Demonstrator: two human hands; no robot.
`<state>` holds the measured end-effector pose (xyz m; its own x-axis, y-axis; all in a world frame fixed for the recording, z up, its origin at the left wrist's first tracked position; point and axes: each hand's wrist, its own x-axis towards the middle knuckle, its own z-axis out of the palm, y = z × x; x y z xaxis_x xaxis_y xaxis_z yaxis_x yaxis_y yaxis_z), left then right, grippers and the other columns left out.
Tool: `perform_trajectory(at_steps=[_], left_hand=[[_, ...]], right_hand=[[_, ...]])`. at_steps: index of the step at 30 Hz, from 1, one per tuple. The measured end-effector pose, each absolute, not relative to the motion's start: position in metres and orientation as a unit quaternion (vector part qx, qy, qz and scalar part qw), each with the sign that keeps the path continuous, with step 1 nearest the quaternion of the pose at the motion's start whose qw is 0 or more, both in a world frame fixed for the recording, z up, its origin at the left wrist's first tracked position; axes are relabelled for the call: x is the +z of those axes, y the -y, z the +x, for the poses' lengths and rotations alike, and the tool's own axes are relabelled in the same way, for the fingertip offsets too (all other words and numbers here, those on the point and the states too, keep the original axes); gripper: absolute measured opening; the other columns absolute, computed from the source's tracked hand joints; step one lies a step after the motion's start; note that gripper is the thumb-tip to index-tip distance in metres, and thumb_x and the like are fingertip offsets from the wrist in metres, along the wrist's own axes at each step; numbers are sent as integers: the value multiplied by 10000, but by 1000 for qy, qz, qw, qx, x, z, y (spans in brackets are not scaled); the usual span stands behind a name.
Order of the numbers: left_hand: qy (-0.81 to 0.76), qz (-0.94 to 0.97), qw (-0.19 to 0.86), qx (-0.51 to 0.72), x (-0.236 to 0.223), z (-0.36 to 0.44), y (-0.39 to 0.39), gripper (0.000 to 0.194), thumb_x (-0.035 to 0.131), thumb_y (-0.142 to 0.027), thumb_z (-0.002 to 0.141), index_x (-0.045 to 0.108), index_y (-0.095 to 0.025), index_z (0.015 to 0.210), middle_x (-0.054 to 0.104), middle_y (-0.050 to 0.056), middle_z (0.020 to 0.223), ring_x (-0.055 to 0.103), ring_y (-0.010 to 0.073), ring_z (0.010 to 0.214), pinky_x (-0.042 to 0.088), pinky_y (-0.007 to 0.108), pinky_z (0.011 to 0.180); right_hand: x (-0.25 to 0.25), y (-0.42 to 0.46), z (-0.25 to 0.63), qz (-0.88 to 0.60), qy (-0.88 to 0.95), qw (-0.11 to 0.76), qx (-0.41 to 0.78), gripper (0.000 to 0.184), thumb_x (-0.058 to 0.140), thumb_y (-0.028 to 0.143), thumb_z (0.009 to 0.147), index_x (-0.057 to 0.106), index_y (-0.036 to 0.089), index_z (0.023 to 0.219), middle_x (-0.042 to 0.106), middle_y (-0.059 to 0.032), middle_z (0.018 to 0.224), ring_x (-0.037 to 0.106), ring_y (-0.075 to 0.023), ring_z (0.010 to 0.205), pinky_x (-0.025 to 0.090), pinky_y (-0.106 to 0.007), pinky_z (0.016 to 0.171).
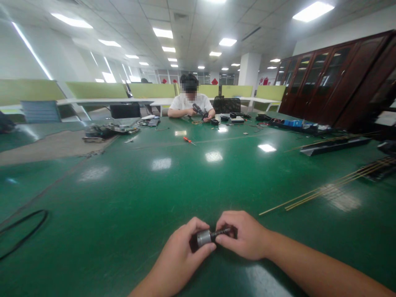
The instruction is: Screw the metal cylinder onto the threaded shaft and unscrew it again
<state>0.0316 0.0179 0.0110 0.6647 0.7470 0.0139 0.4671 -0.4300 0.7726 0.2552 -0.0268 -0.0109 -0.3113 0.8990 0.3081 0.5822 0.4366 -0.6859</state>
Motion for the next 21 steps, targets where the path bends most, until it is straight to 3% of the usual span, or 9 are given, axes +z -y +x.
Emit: perform_trajectory(at_steps=[21], left_hand=[[-362, 815, 407, 200, 8, 31, -19, 166, 678, -306, 867, 616, -218, 994, 682, 3, 905, 618, 197, 833, 438, 276, 752]], right_hand=[[-11, 26, 260, -475, 776, 348, 227, 82, 669, 270, 851, 648, 202, 892, 581, 20, 725, 554, -137, 648, 408, -243, 617]])
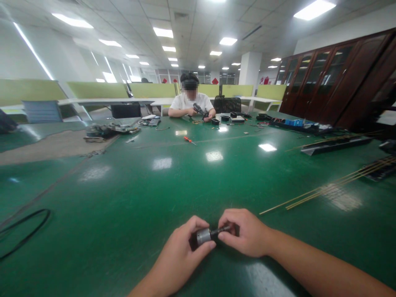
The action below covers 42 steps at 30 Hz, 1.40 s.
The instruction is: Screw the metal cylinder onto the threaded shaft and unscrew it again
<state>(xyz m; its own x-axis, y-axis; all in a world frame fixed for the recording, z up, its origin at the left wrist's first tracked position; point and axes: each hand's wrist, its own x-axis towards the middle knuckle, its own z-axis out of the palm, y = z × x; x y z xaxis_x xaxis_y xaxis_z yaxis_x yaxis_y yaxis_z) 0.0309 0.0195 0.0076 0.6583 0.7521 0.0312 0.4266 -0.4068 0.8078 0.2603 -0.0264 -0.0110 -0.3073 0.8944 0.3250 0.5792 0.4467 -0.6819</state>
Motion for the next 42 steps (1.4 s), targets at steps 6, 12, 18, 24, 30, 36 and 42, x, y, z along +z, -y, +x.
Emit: perform_trajectory(at_steps=[6, 12, 18, 24, 30, 36, 42], left_hand=[[-363, 813, 410, 201, 10, 31, -19, 169, 673, -317, 870, 614, -217, 994, 676, 1, 896, 615, 195, 824, 437, 278, 745], [-366, 809, 415, 199, 8, 31, -19, 156, 665, -296, 865, 610, -220, 989, 678, -3, 900, 620, 196, 832, 437, 275, 752], [-368, 806, 418, 202, 9, 31, -19, 154, 675, -298, 864, 613, -221, 983, 675, -12, 891, 614, 190, 824, 432, 275, 748], [-365, 807, 418, 201, 10, 31, -20, 158, 669, -301, 873, 612, -221, 997, 679, -5, 907, 618, 194, 838, 431, 276, 759], [-362, 805, 425, 201, 10, 31, -20, 148, 674, -294, 872, 609, -218, 981, 664, -20, 885, 603, 182, 819, 421, 274, 744], [-364, 805, 425, 199, 9, 31, -21, 152, 674, -298, 879, 610, -222, 993, 659, -25, 884, 597, 179, 816, 417, 274, 743], [-366, 802, 426, 204, 8, 29, -20, 141, 668, -302, 886, 609, -229, 990, 658, -30, 880, 597, 178, 815, 417, 270, 739]], right_hand=[[-10, 27, 260, -482, 771, 349, 228, 73, 667, 260, 847, 650, 198, 880, 584, 17, 720, 552, -135, 637, 411, -241, 611], [-11, 27, 260, -483, 771, 348, 227, 75, 674, 265, 840, 647, 204, 873, 592, 17, 714, 562, -142, 649, 418, -245, 622], [-11, 27, 261, -488, 767, 349, 229, 70, 676, 259, 836, 647, 204, 868, 582, 22, 703, 560, -140, 645, 414, -244, 621], [-10, 27, 259, -486, 767, 350, 231, 72, 670, 260, 838, 649, 201, 872, 573, 26, 695, 553, -136, 632, 406, -244, 615], [-10, 27, 260, -487, 767, 350, 229, 64, 672, 250, 830, 643, 199, 858, 565, 29, 688, 550, -135, 633, 403, -246, 621], [-12, 27, 260, -487, 765, 352, 231, 68, 670, 247, 828, 634, 200, 863, 562, 31, 688, 549, -132, 629, 402, -239, 615], [-11, 27, 260, -492, 760, 353, 236, 63, 672, 235, 822, 627, 199, 849, 553, 39, 671, 541, -126, 615, 391, -233, 601]])
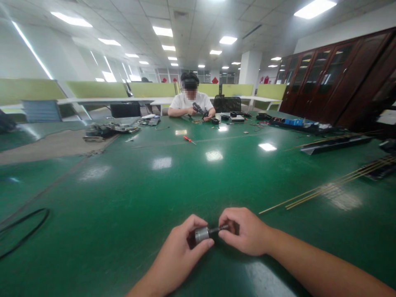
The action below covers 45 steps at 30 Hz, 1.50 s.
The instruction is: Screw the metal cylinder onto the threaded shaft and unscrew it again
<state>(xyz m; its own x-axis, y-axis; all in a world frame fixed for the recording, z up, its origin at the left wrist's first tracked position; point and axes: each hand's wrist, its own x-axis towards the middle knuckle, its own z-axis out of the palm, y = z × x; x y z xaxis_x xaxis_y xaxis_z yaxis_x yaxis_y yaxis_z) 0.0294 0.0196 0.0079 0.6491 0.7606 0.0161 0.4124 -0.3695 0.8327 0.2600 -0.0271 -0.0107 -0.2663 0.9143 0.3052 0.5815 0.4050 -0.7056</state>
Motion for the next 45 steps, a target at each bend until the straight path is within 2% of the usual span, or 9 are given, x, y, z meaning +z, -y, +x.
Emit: perform_trajectory(at_steps=[45], left_hand=[[-388, 773, 445, 231, 15, 30, -20, 210, 663, -366, 843, 610, -217, 980, 660, 7, 855, 616, 211, 798, 446, 297, 732]], right_hand=[[-11, 29, 261, -517, 724, 364, 276, 66, 633, 202, 823, 568, 206, 811, 559, 51, 640, 530, -111, 555, 393, -212, 556]])
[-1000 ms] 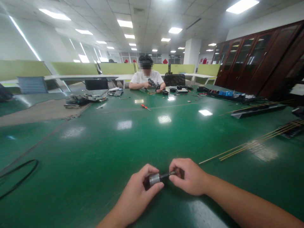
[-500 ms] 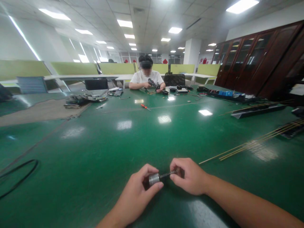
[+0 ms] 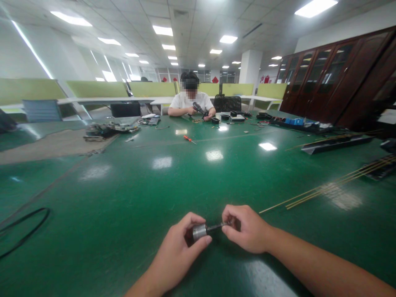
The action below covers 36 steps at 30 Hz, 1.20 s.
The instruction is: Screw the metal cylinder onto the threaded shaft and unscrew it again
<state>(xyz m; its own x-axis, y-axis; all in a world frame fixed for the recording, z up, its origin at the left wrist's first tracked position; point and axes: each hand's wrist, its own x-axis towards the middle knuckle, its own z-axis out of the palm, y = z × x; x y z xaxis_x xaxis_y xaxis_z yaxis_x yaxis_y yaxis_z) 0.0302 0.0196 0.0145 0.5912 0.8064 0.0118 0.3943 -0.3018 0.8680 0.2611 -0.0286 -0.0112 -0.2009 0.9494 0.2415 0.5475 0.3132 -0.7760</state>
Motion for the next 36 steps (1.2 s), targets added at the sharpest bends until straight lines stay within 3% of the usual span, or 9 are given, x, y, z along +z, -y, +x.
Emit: perform_trajectory(at_steps=[22, 26, 29, 33, 36], left_hand=[[-391, 729, 500, 256, 12, 29, -22, 396, 721, -270, 793, 507, -239, 1125, 697, 24, 996, 658, 233, 974, 437, 346, 912], [-391, 692, 530, 296, 8, 25, -29, 316, 740, -337, 808, 475, -229, 940, 673, 0, 913, 628, 190, 856, 446, 285, 780], [-400, 663, 531, 345, 5, 22, -35, 417, 732, -413, 807, 362, -227, 758, 649, -2, 820, 607, 182, 778, 431, 263, 690], [-436, 666, 490, 355, 4, 20, -38, 510, 705, -460, 796, 293, -221, 614, 692, 65, 843, 634, 228, 824, 454, 306, 738], [-451, 642, 486, 384, 9, 22, -35, 557, 711, -472, 786, 269, -217, 563, 729, 104, 934, 656, 265, 934, 467, 329, 813]], right_hand=[[-7, 28, 260, -510, 710, 381, 301, 78, 645, 185, 807, 569, 201, 803, 556, 50, 628, 516, -110, 547, 393, -210, 548], [-5, 26, 260, -504, 694, 410, 310, 118, 603, 254, 887, 563, 192, 795, 549, 46, 628, 510, -108, 555, 383, -211, 549], [-5, 26, 259, -490, 701, 406, 321, 245, 503, 322, 981, 563, 185, 786, 566, 36, 628, 528, -109, 565, 386, -214, 565], [-5, 27, 258, -470, 721, 398, 318, 341, 408, 317, 1035, 551, 183, 755, 578, 30, 635, 556, -107, 586, 400, -215, 614], [-4, 29, 256, -466, 736, 378, 314, 312, 413, 302, 1037, 553, 188, 782, 594, 34, 651, 566, -108, 605, 403, -217, 644]])
